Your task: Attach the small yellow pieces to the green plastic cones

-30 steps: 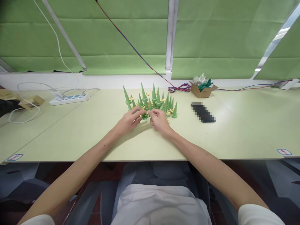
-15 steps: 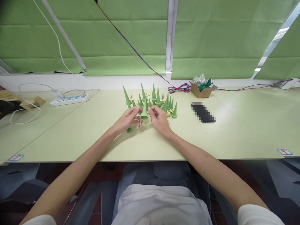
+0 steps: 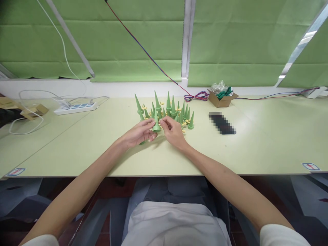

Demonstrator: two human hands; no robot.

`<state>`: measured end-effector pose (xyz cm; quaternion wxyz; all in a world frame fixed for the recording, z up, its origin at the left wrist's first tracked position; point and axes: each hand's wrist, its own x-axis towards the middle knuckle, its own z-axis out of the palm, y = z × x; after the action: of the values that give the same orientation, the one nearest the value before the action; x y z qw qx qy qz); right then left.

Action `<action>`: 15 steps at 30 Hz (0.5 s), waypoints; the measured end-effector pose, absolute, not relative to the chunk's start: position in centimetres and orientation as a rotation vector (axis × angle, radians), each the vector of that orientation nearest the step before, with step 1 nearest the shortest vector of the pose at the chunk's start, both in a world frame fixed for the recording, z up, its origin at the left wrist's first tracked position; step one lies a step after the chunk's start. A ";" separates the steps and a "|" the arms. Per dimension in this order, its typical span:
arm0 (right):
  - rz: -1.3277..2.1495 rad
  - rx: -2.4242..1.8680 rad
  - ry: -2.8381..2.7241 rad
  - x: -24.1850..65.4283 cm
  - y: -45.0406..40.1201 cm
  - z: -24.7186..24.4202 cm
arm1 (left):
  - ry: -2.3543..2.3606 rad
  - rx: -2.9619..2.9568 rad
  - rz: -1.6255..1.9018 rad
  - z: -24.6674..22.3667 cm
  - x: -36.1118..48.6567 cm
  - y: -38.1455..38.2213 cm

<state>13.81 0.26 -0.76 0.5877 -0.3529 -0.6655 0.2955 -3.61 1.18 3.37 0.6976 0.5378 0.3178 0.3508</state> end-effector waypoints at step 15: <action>0.772 -0.867 -1.549 13.8 -0.3 -0.6 | 0.713 1.633 0.839 3.0 -3.7 1.1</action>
<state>13.76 -0.27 -0.60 0.5672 -0.3690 -0.6590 0.3283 -3.69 1.12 3.00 0.5528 0.6909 0.3017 0.3551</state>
